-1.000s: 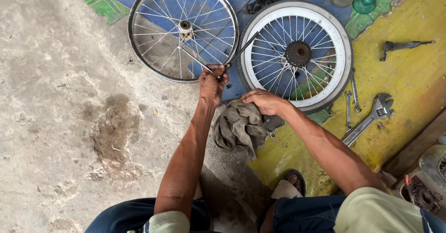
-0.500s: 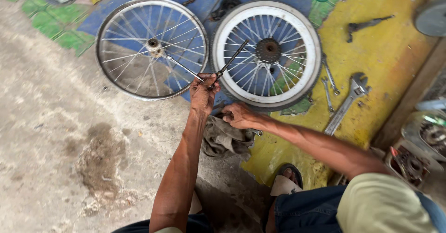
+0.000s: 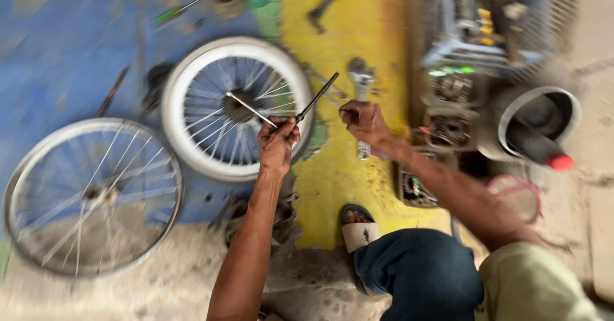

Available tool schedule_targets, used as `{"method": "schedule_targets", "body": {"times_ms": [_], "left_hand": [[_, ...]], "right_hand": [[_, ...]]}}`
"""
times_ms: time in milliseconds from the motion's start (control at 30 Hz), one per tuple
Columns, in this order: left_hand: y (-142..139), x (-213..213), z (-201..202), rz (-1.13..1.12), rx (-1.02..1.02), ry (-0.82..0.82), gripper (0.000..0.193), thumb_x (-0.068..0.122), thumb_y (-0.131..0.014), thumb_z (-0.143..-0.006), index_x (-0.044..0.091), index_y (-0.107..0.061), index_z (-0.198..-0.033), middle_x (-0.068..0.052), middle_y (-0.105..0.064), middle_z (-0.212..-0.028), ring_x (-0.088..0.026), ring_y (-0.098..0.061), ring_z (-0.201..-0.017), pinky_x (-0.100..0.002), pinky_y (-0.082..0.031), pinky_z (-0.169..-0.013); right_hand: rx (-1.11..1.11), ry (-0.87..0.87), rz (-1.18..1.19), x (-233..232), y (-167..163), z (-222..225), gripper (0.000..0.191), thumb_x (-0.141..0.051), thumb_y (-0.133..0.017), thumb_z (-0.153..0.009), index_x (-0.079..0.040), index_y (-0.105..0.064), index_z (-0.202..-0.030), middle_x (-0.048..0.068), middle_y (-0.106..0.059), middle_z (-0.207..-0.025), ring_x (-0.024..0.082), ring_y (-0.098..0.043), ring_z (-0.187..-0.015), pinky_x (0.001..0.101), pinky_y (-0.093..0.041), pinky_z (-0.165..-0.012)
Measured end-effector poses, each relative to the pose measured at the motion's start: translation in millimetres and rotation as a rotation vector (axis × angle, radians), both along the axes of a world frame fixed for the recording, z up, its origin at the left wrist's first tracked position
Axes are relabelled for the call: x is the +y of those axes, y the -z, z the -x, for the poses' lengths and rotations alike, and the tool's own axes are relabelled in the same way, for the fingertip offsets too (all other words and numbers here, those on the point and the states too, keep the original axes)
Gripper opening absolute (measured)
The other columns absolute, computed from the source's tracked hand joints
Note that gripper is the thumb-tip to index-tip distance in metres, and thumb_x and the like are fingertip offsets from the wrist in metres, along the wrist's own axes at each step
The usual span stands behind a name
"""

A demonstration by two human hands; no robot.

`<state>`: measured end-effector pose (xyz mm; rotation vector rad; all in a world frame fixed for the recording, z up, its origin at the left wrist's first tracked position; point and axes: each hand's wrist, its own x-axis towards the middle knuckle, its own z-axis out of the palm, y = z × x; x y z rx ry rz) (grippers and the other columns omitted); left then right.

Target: The person uses a wrench to loosen and remove a nut from a bicycle wheel hub, then wipes the hub with a cloth. They place the removed nut into a parts container and later handle a second bicycle wheel with a tire and cassette, rotating the cassette by hand.

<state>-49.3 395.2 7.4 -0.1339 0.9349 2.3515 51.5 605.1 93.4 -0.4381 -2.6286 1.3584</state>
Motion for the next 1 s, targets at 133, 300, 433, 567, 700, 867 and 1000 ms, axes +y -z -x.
{"method": "schedule_targets", "body": {"times_ms": [133, 300, 433, 567, 700, 867, 1000], "left_hand": [[-1, 64, -34, -0.044, 0.017, 0.198, 0.011, -0.006, -0.072, -0.091, 0.001, -0.064, -0.093, -0.010, -0.068, -0.082, -0.018, -0.064, -0.066, -0.031, -0.052, -0.056], [-2, 122, -82, -0.006, 0.000, 0.436, 0.011, -0.006, -0.070, -0.091, 0.001, -0.062, -0.092, -0.011, -0.065, -0.079, -0.018, -0.063, -0.063, -0.032, -0.052, -0.055], [-8, 150, -120, 0.153, -0.044, 0.542, 0.011, -0.006, -0.069, -0.089, 0.001, -0.062, -0.089, -0.012, -0.067, -0.078, -0.020, -0.063, -0.061, -0.032, -0.051, -0.052], [-8, 170, -135, 0.190, -0.022, 0.588, 0.008, -0.005, -0.069, -0.090, -0.002, -0.062, -0.090, -0.012, -0.069, -0.081, -0.019, -0.065, -0.063, -0.031, -0.055, -0.052], [5, 188, -129, 0.173, -0.003, 0.586, 0.010, -0.005, -0.070, -0.090, 0.000, -0.062, -0.093, -0.009, -0.067, -0.081, -0.016, -0.064, -0.065, -0.028, -0.055, -0.053], [29, 214, -123, 0.231, 0.031, 0.572, 0.015, -0.003, -0.075, -0.089, 0.002, -0.061, -0.094, -0.009, -0.067, -0.083, -0.016, -0.064, -0.068, -0.029, -0.055, -0.056], [41, 227, -128, 0.187, 0.059, 0.573, 0.015, -0.001, -0.075, -0.089, 0.002, -0.061, -0.092, -0.009, -0.068, -0.085, -0.017, -0.066, -0.069, -0.031, -0.056, -0.056]], "right_hand": [[-0.064, 0.352, -0.131, 3, 8, -83, 0.019, -0.005, -0.058, -0.088, -0.001, -0.076, -0.096, 0.013, -0.076, -0.079, 0.021, -0.074, -0.069, 0.0340, -0.058, -0.064], [-0.163, 0.593, -0.341, 18, 6, -184, 0.021, -0.017, -0.070, -0.089, -0.002, -0.077, -0.102, 0.019, -0.076, -0.085, 0.025, -0.071, -0.068, 0.0402, -0.057, -0.063], [-0.421, 0.698, -0.390, 51, -11, -227, 0.037, -0.030, -0.066, -0.094, -0.009, -0.063, -0.126, 0.016, -0.070, -0.113, 0.024, -0.069, -0.062, 0.0423, -0.054, -0.048], [-0.306, 0.506, -0.572, 81, -4, -195, 0.034, -0.039, -0.064, -0.093, -0.020, -0.065, -0.121, 0.019, -0.065, -0.130, 0.021, -0.070, -0.064, 0.0332, -0.056, -0.036], [-0.748, 0.438, -0.578, 105, 17, -166, 0.043, -0.051, -0.049, -0.107, -0.018, -0.056, -0.132, 0.019, -0.069, -0.101, 0.023, -0.069, -0.067, 0.0356, -0.058, -0.057], [-0.461, 0.538, -0.600, 123, 32, -199, 0.043, -0.046, -0.032, -0.114, -0.016, -0.055, -0.135, 0.010, -0.070, -0.121, 0.022, -0.067, -0.076, 0.0376, -0.059, -0.062], [-0.308, 0.333, -0.616, 126, 29, -206, 0.054, -0.053, -0.047, -0.105, -0.015, -0.048, -0.144, 0.021, -0.059, -0.131, 0.028, -0.067, -0.075, 0.0342, -0.057, -0.045]]}}
